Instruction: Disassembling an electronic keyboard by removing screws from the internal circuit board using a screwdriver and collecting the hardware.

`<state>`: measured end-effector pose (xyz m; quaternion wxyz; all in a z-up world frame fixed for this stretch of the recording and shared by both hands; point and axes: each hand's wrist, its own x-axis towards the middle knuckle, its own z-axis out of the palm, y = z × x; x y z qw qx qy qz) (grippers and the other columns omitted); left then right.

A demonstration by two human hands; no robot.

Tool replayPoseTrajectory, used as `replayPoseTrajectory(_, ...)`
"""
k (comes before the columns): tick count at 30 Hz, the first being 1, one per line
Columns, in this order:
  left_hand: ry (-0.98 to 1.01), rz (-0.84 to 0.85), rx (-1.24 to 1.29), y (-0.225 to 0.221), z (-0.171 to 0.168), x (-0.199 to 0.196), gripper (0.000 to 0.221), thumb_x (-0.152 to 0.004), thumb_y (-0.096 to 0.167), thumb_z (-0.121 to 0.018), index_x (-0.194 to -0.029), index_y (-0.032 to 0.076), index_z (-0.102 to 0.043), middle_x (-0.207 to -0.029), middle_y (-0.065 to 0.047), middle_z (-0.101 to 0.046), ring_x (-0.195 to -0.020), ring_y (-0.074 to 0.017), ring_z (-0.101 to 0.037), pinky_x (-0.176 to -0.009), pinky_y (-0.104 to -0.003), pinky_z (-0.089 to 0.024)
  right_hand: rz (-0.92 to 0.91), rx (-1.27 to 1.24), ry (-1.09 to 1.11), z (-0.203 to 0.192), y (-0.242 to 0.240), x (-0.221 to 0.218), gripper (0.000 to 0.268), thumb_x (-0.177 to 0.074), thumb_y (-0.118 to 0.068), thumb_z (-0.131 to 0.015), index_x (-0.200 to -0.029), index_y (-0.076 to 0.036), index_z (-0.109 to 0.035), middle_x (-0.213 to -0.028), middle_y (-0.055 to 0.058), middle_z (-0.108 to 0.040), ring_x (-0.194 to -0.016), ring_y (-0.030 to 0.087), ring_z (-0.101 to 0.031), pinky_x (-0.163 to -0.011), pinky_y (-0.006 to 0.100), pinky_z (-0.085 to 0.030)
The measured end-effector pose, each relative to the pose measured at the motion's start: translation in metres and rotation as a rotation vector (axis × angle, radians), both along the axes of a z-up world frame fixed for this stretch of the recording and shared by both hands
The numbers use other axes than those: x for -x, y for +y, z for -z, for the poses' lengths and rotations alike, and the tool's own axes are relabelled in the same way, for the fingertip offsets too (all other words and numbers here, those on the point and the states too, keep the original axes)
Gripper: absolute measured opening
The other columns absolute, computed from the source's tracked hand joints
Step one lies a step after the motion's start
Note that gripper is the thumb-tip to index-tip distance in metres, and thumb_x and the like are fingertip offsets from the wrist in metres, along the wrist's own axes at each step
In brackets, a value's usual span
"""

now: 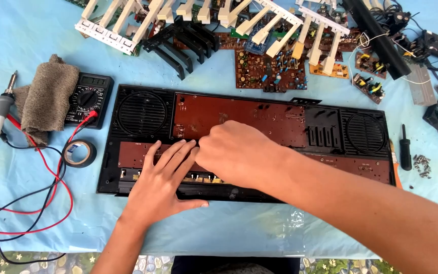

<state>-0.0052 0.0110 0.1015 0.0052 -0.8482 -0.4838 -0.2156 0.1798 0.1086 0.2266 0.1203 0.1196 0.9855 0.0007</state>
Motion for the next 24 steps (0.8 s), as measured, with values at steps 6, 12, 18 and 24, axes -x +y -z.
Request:
replayPoseTrajectory(6, -0.006, 0.006, 0.01, 0.001, -0.001, 0.0, 0.102, -0.071, 0.074, -0.08, -0.145, 0.007, -0.058, -0.149, -0.012, -0.057, -0.141, -0.0295, -0.05, -0.116, -0.067, -0.032, 0.277, 0.174, 0.006, 0.003, 0.01, -0.005, 0.021, -0.088, 0.004, -0.064, -0.069, -0.001, -0.071, -0.059, 0.009, -0.065, -0.05, 0.027, -0.067, -0.048, 0.036, -0.058)
replayPoseTrajectory(12, -0.064, 0.009, -0.039, 0.001, 0.003, -0.002, 0.095, -0.067, 0.073, -0.082, -0.129, 0.003, -0.066, -0.143, -0.016, -0.061, -0.14, -0.0324, -0.052, -0.117, -0.068, -0.031, -0.186, -0.236, -0.027, 0.006, -0.008, 0.012, 0.017, -0.078, 0.006, -0.074, -0.066, -0.007, -0.074, -0.058, 0.004, -0.063, -0.058, 0.023, -0.066, -0.052, 0.033, -0.051)
replayPoseTrajectory(18, -0.063, 0.02, -0.035, 0.001, 0.001, -0.003, 0.093, -0.07, 0.075, -0.081, -0.125, 0.001, -0.069, -0.133, -0.019, -0.065, -0.136, -0.0349, -0.054, -0.116, -0.07, -0.031, -0.444, -0.334, -0.046, 0.001, -0.01, 0.01, 0.022, -0.078, 0.001, -0.073, -0.062, -0.013, -0.075, -0.055, 0.001, -0.062, -0.057, 0.015, -0.052, -0.051, 0.028, -0.046)
replayPoseTrajectory(24, -0.043, 0.031, -0.016, 0.001, 0.006, 0.001, 0.105, -0.068, 0.077, -0.081, -0.141, 0.005, -0.059, -0.149, -0.014, -0.056, -0.142, -0.0315, -0.048, -0.116, -0.069, -0.031, -0.249, -0.189, -0.085, 0.003, -0.008, 0.008, 0.032, -0.079, 0.001, -0.069, -0.051, -0.014, -0.064, -0.046, -0.001, -0.057, -0.042, 0.017, -0.055, -0.045, 0.03, -0.047)
